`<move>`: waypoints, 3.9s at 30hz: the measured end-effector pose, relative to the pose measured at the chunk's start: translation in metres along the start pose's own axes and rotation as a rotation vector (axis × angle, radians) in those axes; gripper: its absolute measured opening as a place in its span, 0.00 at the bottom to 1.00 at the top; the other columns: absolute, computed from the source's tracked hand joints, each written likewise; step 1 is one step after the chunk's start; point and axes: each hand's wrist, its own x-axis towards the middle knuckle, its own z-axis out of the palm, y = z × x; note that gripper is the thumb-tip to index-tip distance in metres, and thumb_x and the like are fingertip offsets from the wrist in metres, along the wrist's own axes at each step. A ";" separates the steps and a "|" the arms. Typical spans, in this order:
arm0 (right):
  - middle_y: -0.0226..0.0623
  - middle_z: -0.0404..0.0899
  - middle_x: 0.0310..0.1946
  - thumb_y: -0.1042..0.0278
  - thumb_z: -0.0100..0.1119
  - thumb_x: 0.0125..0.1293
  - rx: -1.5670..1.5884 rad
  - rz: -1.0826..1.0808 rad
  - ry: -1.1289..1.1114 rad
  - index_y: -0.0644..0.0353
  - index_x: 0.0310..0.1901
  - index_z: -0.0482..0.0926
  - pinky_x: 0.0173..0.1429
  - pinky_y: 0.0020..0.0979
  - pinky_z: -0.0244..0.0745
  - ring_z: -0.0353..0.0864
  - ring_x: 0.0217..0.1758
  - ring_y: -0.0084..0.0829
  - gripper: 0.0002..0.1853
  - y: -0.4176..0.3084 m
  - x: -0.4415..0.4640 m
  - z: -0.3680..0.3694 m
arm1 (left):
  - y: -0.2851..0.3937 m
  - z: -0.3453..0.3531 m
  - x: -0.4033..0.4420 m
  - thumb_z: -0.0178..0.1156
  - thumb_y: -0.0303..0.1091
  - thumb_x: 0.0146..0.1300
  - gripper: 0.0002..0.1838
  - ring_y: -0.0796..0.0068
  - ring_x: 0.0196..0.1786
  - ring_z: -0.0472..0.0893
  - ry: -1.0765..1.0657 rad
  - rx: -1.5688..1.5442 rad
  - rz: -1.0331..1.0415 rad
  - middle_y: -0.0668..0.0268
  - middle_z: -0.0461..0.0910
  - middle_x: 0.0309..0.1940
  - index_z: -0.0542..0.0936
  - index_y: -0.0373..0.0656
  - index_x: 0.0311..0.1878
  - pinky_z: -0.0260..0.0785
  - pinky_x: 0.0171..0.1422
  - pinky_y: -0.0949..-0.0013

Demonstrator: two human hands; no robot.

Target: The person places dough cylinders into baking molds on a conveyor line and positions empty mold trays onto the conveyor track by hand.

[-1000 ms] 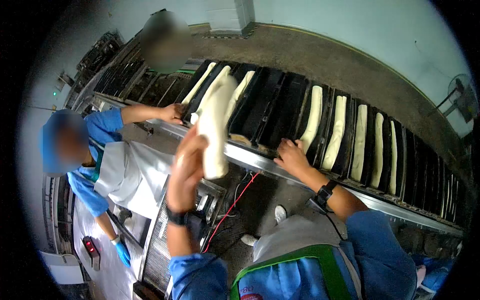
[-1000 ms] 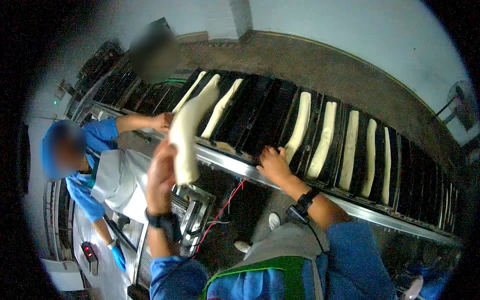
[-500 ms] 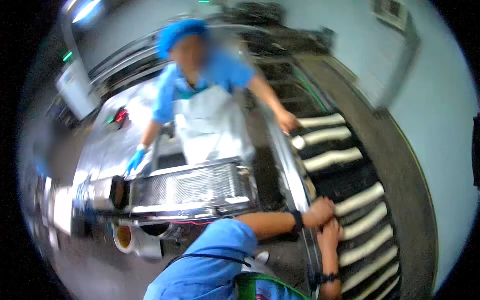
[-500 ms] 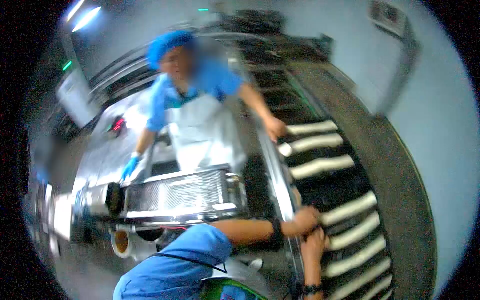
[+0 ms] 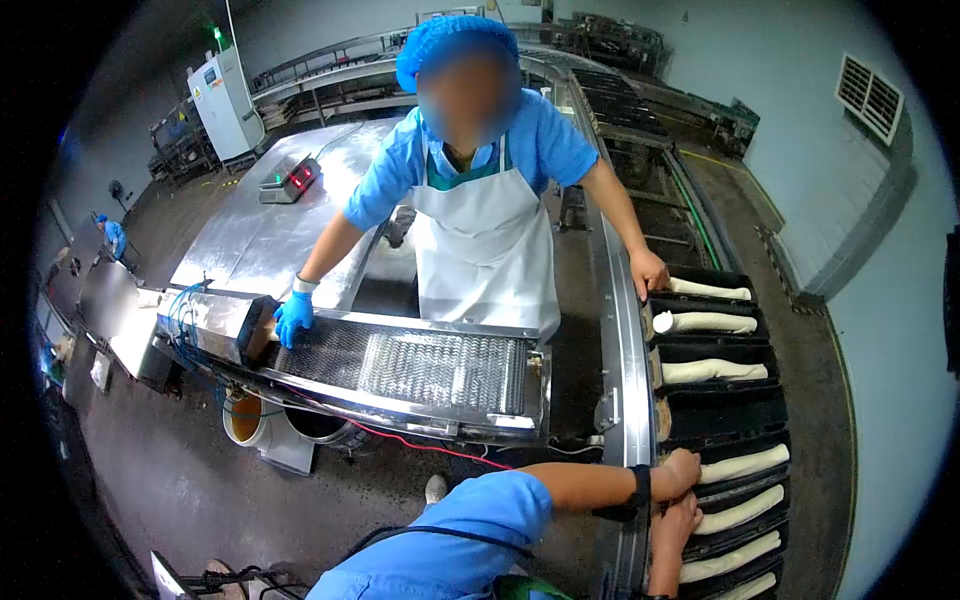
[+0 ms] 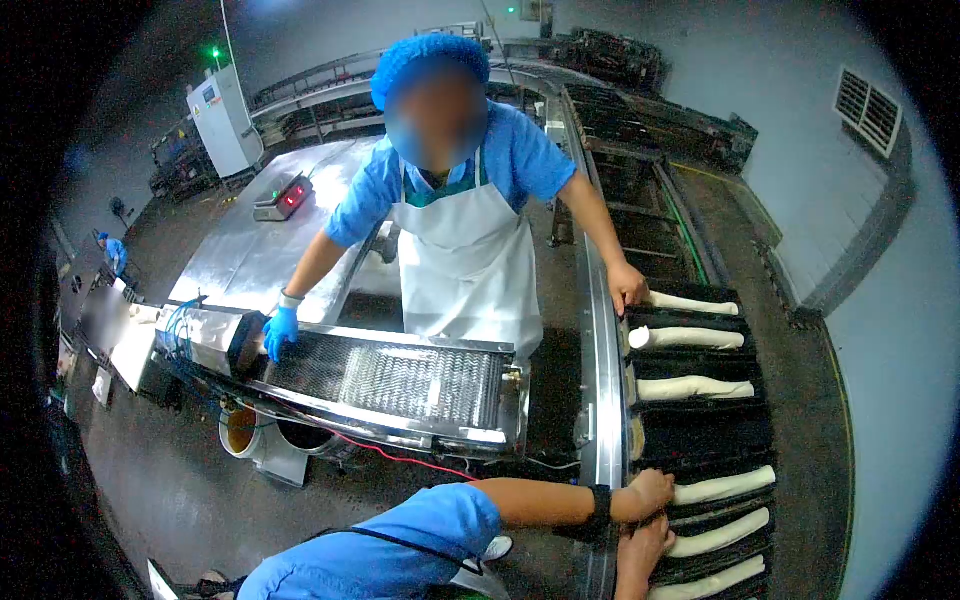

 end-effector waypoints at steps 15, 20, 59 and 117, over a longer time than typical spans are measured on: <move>0.43 0.60 0.54 0.69 0.58 0.47 0.079 -0.016 -0.040 0.67 0.50 0.65 0.60 0.45 0.42 0.51 0.62 0.37 0.27 -0.012 0.024 0.003 | -0.019 0.002 -0.018 0.51 0.35 0.48 0.09 0.71 0.44 0.67 -0.009 0.149 -0.056 0.71 0.75 0.29 0.79 0.48 0.29 0.52 0.49 0.69; 0.41 0.60 0.54 0.72 0.60 0.46 -0.067 -0.104 -0.013 0.65 0.51 0.64 0.61 0.43 0.43 0.52 0.62 0.36 0.27 -0.015 0.040 0.016 | -0.044 0.012 -0.051 0.49 0.35 0.51 0.19 0.65 0.56 0.61 0.135 0.025 -0.051 0.64 0.67 0.50 0.71 0.42 0.47 0.52 0.57 0.65; 0.37 0.62 0.53 0.58 0.54 0.53 0.209 -0.056 -0.022 0.57 0.49 0.68 0.58 0.42 0.49 0.55 0.59 0.38 0.21 -0.191 -0.105 0.040 | -0.241 -0.029 -0.593 0.58 0.40 0.46 0.30 0.49 0.58 0.56 0.289 -0.219 -0.926 0.51 0.56 0.56 0.63 0.49 0.54 0.51 0.58 0.53; 0.41 0.70 0.22 0.78 0.51 0.44 0.641 -0.235 0.020 0.51 0.62 0.30 0.31 0.35 0.67 0.72 0.25 0.40 0.48 -0.274 -0.154 -0.022 | -0.052 -0.118 -0.426 0.50 0.18 0.45 0.48 0.76 0.20 0.69 0.476 -0.983 -0.556 0.64 0.69 0.20 0.30 0.51 0.63 0.63 0.22 0.74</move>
